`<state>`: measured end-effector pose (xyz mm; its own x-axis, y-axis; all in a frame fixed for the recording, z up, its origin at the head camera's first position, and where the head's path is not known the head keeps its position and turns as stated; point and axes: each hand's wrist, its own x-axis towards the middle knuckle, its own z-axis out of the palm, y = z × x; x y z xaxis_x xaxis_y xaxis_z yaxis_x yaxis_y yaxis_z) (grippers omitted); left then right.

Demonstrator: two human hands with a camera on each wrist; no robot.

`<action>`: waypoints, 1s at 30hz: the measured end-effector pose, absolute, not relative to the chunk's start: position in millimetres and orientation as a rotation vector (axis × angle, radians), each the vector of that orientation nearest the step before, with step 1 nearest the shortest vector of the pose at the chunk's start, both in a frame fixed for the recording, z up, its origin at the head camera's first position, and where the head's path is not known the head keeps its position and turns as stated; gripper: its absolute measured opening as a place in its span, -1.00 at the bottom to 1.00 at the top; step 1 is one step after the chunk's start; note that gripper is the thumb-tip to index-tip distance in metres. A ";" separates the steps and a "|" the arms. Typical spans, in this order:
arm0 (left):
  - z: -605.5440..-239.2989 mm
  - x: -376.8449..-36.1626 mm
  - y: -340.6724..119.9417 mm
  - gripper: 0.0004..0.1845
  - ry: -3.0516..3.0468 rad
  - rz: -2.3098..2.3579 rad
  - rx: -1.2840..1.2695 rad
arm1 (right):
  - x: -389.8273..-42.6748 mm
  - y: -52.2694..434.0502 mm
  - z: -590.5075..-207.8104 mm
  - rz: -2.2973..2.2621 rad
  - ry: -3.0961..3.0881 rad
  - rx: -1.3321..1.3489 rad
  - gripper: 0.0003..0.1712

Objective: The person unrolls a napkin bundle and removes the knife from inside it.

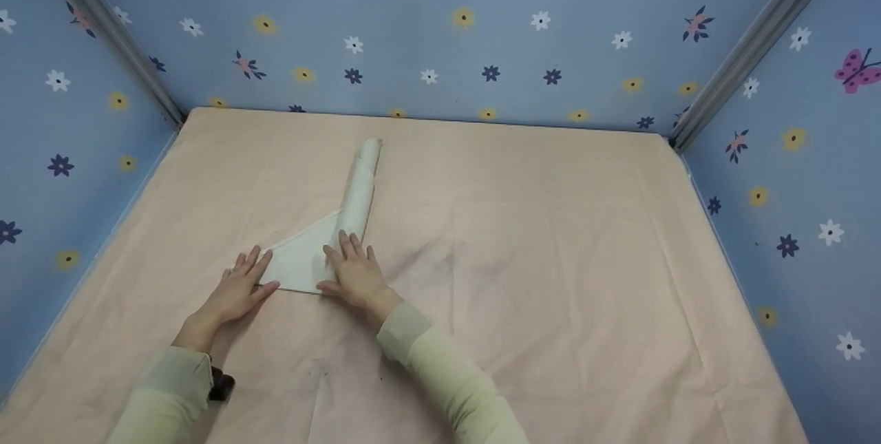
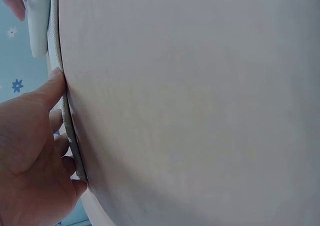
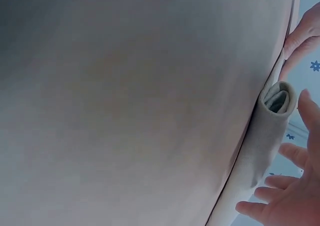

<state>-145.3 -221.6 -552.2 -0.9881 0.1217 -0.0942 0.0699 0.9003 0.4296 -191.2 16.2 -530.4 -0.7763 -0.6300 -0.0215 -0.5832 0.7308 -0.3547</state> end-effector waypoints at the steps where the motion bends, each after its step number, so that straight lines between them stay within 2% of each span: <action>1: -552.2 -145.4 -221.6 -0.32 2.947 0.659 0.148 | -191.4 14.4 -530.5 -0.508 2.792 -0.980 -0.20; 18: -550.7 -145.6 -221.0 -0.32 2.924 0.687 0.154 | -197.0 -8.7 -535.5 -0.461 2.811 -0.877 -0.13; 30: -565.1 -146.4 -229.3 -0.25 2.932 0.797 0.214 | -198.9 -6.2 -534.1 -0.408 2.780 -0.896 -0.14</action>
